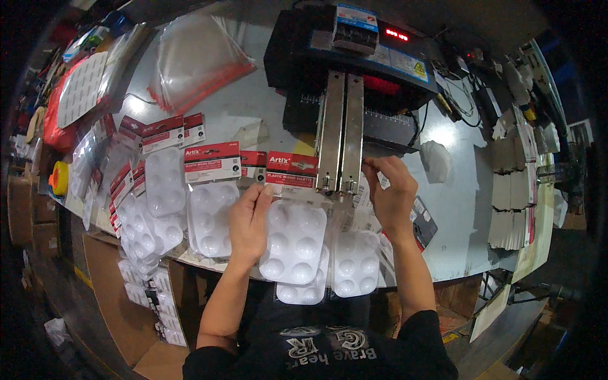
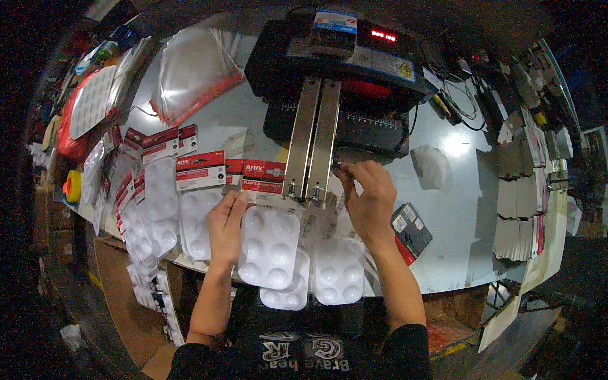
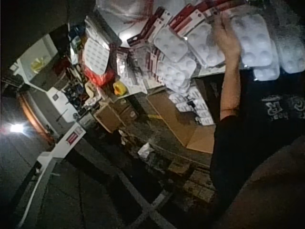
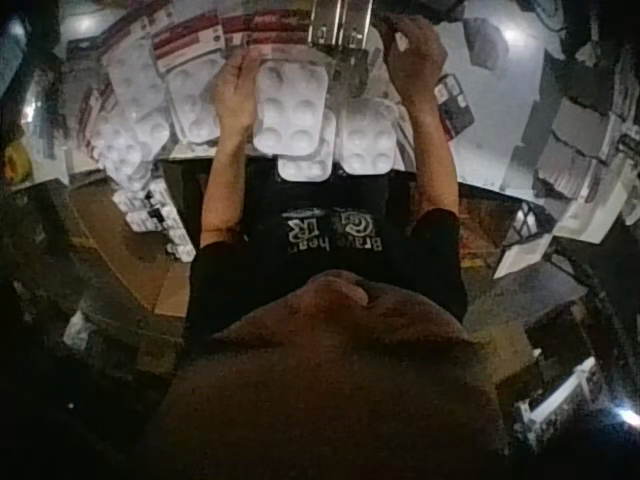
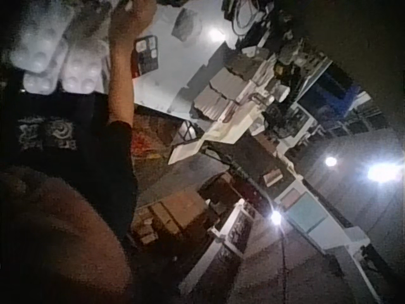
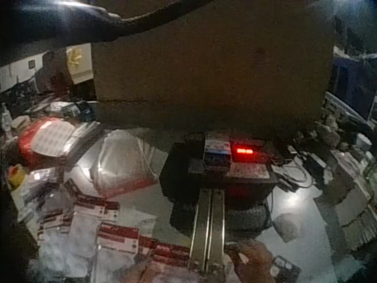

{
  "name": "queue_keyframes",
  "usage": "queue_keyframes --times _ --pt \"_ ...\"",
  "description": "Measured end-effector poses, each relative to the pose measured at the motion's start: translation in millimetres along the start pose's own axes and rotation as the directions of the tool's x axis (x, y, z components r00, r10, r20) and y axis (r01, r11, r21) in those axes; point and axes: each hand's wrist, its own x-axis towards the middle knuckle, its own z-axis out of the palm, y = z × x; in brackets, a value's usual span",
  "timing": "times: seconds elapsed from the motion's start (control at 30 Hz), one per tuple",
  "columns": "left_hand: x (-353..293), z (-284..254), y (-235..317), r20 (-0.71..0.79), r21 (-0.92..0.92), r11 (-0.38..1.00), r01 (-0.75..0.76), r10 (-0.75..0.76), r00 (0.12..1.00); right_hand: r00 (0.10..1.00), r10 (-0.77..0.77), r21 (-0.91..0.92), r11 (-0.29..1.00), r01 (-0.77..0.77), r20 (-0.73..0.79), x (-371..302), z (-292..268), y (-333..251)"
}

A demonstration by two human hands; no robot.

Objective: The person places white plastic mixing palettes into clear plastic bags, seals them with a heat sealer, and stacks the finished packages. They then gather the sealed units and place them into a larger clear bag, preparing them for shipment.

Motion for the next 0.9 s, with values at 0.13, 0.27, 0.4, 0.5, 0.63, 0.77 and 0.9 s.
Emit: queue_keyframes --times 0.13,0.27,0.4,0.5,0.63,0.77,0.9 --pt "1.5 2.5 -0.7 0.002 -0.044 0.999 -0.004 0.004 1.0 0.998 -0.062 -0.02 0.998 0.062 0.021 0.7 -1.4 -0.7" --pt "1.8 3.4 -0.1 0.0 -0.021 0.999 0.025 -0.025 1.0 0.995 -0.1 -0.018 0.995 0.1 0.022 2.0 -2.8 0.0" --pt "0.7 4.0 -0.6 0.014 -0.056 0.998 0.032 -0.031 0.999 0.994 -0.109 -0.021 0.994 0.109 0.027 2.7 -1.6 1.4" --pt "0.4 4.1 -0.3 0.018 -0.047 0.999 0.015 -0.015 1.0 0.997 -0.081 -0.002 0.997 0.081 0.01 3.1 0.2 2.2" --pt "2.2 3.0 -1.7 0.025 -0.052 0.997 0.052 -0.05 0.998 0.999 -0.041 0.027 0.999 0.041 0.001 2.6 0.5 2.5" --pt "0.9 1.2 -10.6 0.026 -0.046 0.999 0.028 -0.026 0.999 0.999 0.037 0.059 0.998 -0.039 0.034 -3.1 -7.4 3.6" --pt "-4.8 -17.7 -16.5 0.051 -0.001 1.0 0.004 -0.004 0.999 0.991 0.126 0.054 0.99 -0.128 0.036 -15.4 -27.6 7.4"
